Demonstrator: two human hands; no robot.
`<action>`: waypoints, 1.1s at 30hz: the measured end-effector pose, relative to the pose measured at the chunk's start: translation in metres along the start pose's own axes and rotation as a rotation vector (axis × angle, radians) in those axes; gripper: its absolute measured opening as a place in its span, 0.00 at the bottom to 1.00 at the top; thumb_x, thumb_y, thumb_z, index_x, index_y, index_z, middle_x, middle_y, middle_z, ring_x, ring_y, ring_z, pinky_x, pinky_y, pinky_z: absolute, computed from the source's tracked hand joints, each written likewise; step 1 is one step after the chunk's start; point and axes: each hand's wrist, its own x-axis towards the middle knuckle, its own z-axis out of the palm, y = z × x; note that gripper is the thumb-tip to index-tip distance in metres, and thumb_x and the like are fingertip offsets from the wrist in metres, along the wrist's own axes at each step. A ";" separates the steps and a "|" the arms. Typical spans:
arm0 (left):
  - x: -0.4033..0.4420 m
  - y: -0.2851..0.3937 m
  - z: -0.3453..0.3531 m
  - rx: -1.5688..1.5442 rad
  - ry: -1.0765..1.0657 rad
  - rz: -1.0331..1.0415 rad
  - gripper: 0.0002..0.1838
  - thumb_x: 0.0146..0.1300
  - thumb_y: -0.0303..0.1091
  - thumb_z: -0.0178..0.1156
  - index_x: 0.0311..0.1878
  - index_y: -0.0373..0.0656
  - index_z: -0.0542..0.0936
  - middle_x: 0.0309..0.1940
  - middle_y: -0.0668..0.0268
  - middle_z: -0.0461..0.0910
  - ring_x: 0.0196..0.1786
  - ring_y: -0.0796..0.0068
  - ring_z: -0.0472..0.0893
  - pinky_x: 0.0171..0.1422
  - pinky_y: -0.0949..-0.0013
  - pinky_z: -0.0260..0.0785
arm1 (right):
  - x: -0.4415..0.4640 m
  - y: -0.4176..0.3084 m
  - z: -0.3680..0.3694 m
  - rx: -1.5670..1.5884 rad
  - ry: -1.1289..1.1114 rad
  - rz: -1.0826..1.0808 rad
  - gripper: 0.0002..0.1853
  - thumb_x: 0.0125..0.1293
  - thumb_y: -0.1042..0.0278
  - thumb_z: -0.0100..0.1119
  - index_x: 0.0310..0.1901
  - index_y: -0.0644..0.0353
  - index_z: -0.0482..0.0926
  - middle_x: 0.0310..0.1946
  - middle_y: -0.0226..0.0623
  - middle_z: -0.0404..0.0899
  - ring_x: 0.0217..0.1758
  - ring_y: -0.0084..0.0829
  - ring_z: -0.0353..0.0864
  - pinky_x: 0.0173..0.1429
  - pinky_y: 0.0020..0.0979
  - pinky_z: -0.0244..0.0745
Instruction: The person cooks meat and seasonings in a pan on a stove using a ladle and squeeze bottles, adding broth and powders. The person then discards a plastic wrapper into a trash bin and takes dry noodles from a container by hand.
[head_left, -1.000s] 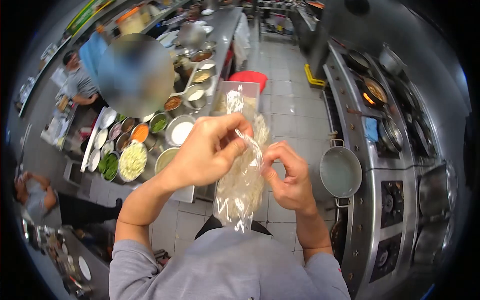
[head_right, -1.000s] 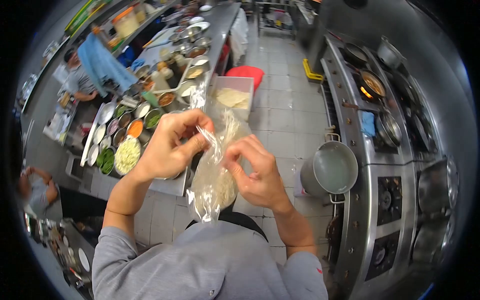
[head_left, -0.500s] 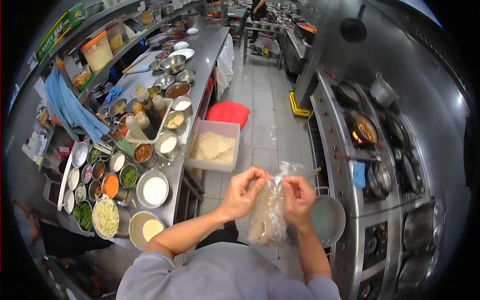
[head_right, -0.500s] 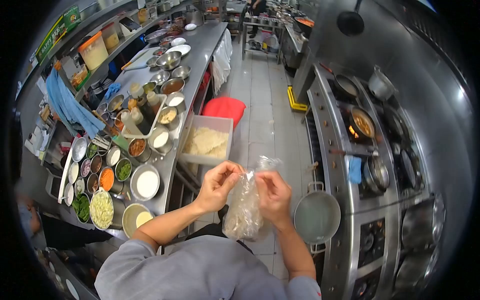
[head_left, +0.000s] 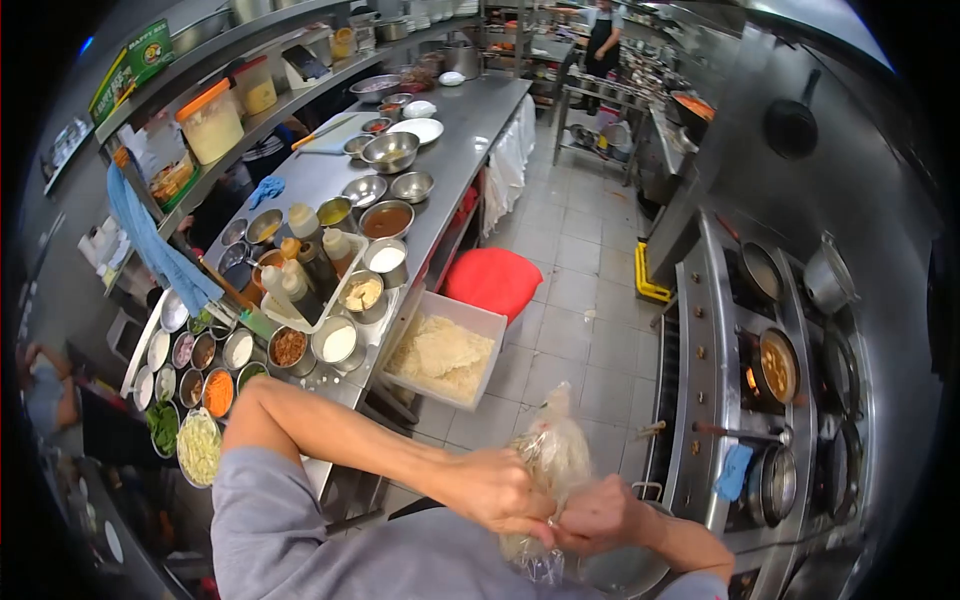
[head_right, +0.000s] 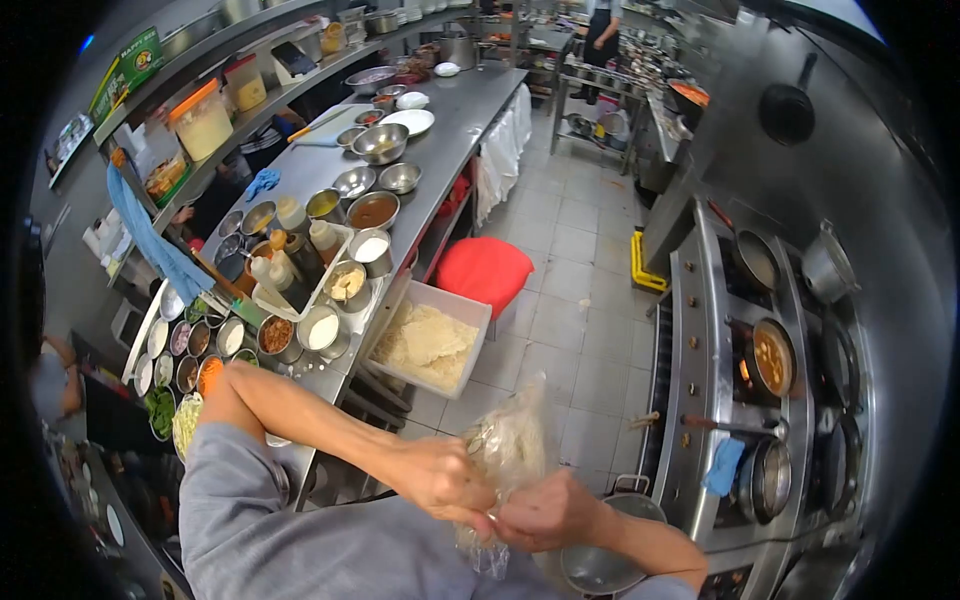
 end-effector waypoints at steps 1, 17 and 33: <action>0.003 -0.004 -0.002 0.046 -0.128 -0.041 0.21 0.66 0.44 0.58 0.21 0.41 0.68 0.11 0.60 0.66 0.15 0.55 0.70 0.19 0.58 0.61 | 0.001 0.009 -0.009 0.007 -0.062 -0.033 0.15 0.53 0.70 0.62 0.15 0.53 0.65 0.12 0.28 0.64 0.11 0.28 0.68 0.14 0.31 0.62; 0.003 -0.149 -0.046 0.207 1.432 -0.791 0.22 0.74 0.38 0.47 0.21 0.39 0.70 0.15 0.73 0.66 0.19 0.79 0.67 0.25 0.75 0.59 | -0.017 0.181 -0.073 0.273 0.895 0.485 0.17 0.59 0.70 0.51 0.14 0.61 0.63 0.10 0.26 0.63 0.13 0.18 0.62 0.17 0.26 0.58; 0.003 -0.212 0.083 -0.386 1.271 -0.753 0.53 0.45 0.40 0.77 0.69 0.33 0.55 0.64 0.54 0.65 0.66 0.64 0.66 0.66 0.62 0.63 | 0.138 0.221 -0.031 0.699 0.845 0.387 0.20 0.74 0.68 0.47 0.21 0.55 0.59 0.17 0.20 0.57 0.19 0.12 0.55 0.22 0.18 0.52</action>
